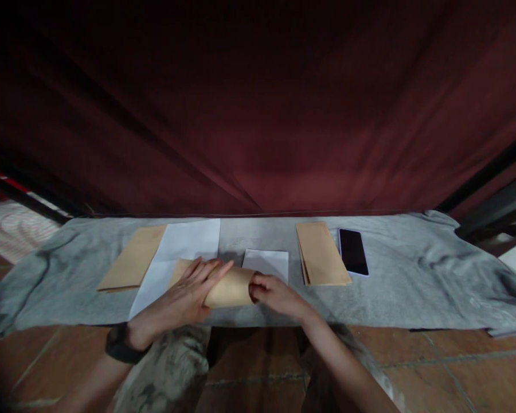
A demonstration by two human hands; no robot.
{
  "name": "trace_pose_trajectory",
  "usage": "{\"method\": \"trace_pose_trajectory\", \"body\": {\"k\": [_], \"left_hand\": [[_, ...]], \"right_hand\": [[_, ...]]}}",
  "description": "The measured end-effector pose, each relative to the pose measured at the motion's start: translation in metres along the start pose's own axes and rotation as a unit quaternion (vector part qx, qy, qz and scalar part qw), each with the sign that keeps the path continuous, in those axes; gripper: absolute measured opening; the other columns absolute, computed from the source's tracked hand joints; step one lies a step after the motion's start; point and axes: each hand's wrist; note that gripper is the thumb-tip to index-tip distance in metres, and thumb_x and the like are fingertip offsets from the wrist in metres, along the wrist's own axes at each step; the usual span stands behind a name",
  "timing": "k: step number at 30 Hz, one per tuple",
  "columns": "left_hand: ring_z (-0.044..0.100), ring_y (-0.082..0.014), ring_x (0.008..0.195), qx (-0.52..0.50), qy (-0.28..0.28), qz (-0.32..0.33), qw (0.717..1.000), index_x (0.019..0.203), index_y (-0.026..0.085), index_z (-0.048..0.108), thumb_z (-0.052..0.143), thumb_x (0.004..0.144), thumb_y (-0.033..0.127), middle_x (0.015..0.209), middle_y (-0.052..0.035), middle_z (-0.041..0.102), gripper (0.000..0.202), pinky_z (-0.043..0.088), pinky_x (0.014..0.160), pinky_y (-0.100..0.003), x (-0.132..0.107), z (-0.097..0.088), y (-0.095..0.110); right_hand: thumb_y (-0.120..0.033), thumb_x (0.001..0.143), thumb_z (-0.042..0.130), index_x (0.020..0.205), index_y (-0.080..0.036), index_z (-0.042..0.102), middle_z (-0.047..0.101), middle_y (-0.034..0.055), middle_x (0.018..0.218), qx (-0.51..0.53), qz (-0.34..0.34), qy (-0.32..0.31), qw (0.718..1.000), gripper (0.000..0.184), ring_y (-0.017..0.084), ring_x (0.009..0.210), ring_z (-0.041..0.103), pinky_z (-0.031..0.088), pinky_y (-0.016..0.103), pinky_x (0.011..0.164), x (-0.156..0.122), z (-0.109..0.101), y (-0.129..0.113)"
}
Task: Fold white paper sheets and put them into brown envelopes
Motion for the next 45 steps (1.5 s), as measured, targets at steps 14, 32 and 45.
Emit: {"method": "trace_pose_trajectory", "body": {"k": [14,32,45], "left_hand": [[0.029,-0.0328,0.151,-0.08,-0.088,-0.191,0.974,0.162,0.029,0.004,0.064,0.063,0.015,0.161,-0.0148,0.035,0.117,0.013,0.121,-0.063,0.027,0.02,-0.077],[0.026,-0.0315,0.152,-0.14,-0.108,-0.18,0.968,0.162,0.023,0.004,0.067,0.064,0.022,0.164,-0.0163,0.029,0.117,0.024,0.121,-0.052,0.023,0.045,-0.091],[0.027,-0.0311,0.152,-0.142,-0.125,-0.185,0.964,0.162,0.021,0.008,0.065,0.063,0.023,0.165,-0.014,0.029,0.114,0.024,0.121,-0.048,0.022,0.042,-0.096]], "right_hand": [[-0.048,0.089,0.064,0.139,-0.01,0.048,0.058,0.026,0.131,-0.47,0.103,0.359,0.8,0.065,0.037,0.124,0.057,0.048,0.046,0.1,0.002,-0.019,0.069],[-0.032,0.08,0.065,0.094,-0.021,0.064,0.066,0.0066,0.091,-0.371,0.183,0.311,0.856,0.018,0.025,0.09,0.063,0.048,0.035,0.081,0.025,-0.04,0.058],[-0.031,0.06,0.067,0.087,-0.022,0.061,0.062,-0.0034,0.068,0.066,0.12,0.319,0.938,0.029,0.017,0.065,0.056,0.043,0.029,0.06,0.01,-0.044,0.058]]}}
Point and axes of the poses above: each hand's wrist, its own x-axis towards the middle knuckle, its own z-axis out of the palm, y = z × x
